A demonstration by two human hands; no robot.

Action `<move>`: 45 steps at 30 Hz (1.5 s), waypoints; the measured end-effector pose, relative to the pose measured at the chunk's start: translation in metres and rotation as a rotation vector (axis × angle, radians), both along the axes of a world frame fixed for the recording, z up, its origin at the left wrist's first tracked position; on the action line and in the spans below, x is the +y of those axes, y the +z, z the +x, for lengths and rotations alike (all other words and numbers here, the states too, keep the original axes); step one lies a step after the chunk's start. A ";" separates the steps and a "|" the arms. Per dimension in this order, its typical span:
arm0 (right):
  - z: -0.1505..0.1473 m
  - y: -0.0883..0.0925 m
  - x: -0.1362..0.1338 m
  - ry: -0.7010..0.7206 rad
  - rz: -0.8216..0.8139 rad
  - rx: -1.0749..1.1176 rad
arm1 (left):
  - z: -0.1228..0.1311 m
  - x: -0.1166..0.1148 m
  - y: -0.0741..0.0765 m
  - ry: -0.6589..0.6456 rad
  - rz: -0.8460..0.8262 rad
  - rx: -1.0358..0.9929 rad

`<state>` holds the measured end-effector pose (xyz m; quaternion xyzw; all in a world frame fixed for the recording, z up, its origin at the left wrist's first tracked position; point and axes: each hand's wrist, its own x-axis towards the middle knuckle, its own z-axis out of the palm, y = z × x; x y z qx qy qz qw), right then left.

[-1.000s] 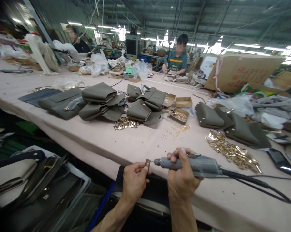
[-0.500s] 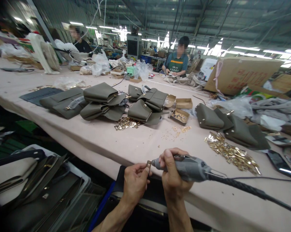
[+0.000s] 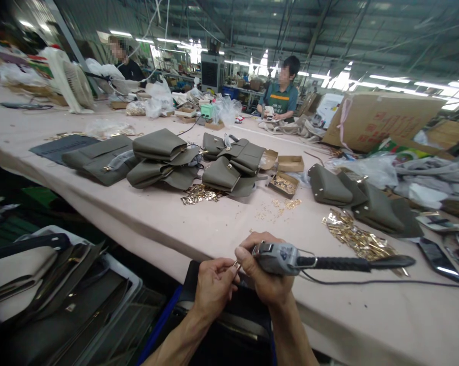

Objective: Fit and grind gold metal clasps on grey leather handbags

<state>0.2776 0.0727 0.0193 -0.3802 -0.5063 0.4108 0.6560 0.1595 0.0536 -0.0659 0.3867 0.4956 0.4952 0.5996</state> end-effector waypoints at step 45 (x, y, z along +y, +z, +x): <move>0.096 -0.087 0.156 -0.933 -0.236 0.892 | 0.003 0.010 -0.013 0.013 0.004 0.154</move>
